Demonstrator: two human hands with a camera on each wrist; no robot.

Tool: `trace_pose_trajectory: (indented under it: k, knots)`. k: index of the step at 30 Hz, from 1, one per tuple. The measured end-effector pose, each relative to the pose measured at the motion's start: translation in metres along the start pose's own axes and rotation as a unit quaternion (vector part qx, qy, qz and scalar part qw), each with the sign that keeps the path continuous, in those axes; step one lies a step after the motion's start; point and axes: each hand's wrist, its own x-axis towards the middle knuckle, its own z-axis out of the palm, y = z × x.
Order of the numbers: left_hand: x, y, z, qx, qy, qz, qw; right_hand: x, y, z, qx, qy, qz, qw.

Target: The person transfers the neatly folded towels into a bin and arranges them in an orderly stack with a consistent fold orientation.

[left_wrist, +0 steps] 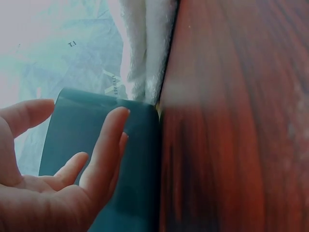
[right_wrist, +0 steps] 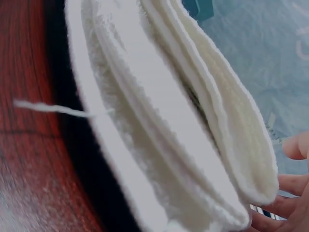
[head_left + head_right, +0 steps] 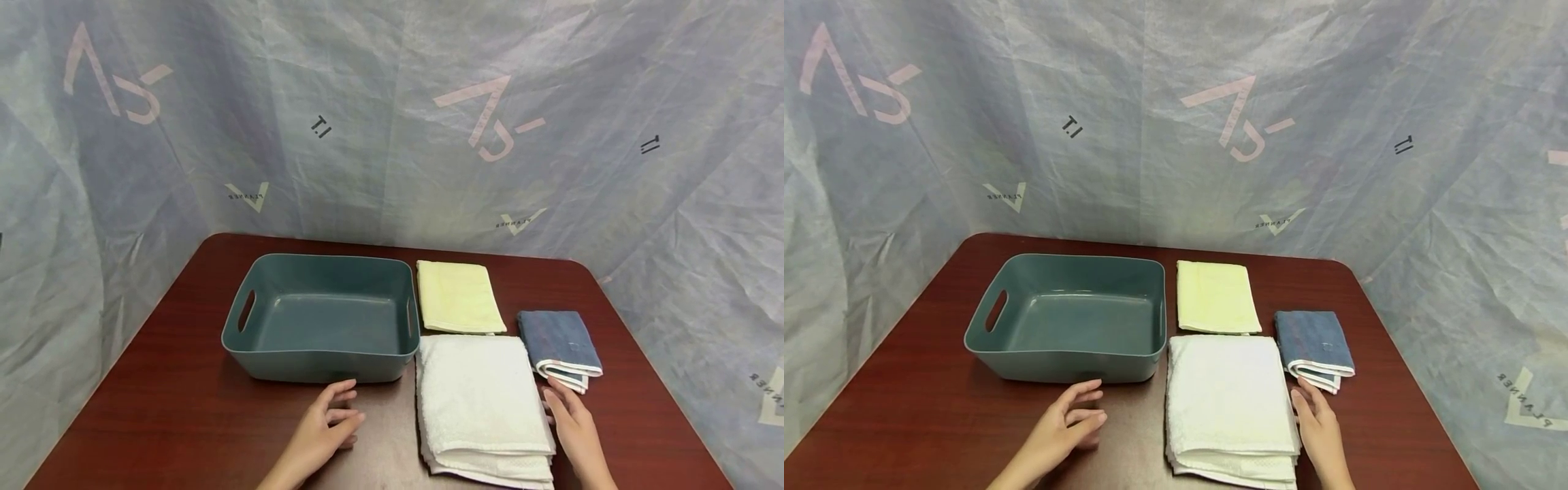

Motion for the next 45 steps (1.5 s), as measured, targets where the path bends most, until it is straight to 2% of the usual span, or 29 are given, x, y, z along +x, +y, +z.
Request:
trace_pose_trajectory:
  k: [10, 20, 34, 45]
  knots:
    - [0.005, -0.004, 0.008, -0.007, -0.005, 0.006, 0.9999, 0.001, -0.002, 0.001, 0.035, -0.013, 0.025, 0.999]
    - [0.01, -0.008, 0.02, -0.016, -0.014, 0.008, 0.9997, 0.001, -0.001, -0.001, 0.045, -0.022, 0.04, 0.998]
    - [0.023, -0.009, 0.037, -0.019, -0.026, -0.018, 0.9993, 0.003, -0.002, 0.0, 0.043, -0.029, 0.061, 0.997]
    - [0.028, -0.011, 0.048, -0.025, -0.023, -0.018, 0.9993, 0.003, -0.003, 0.001, 0.058, -0.034, 0.063, 0.996]
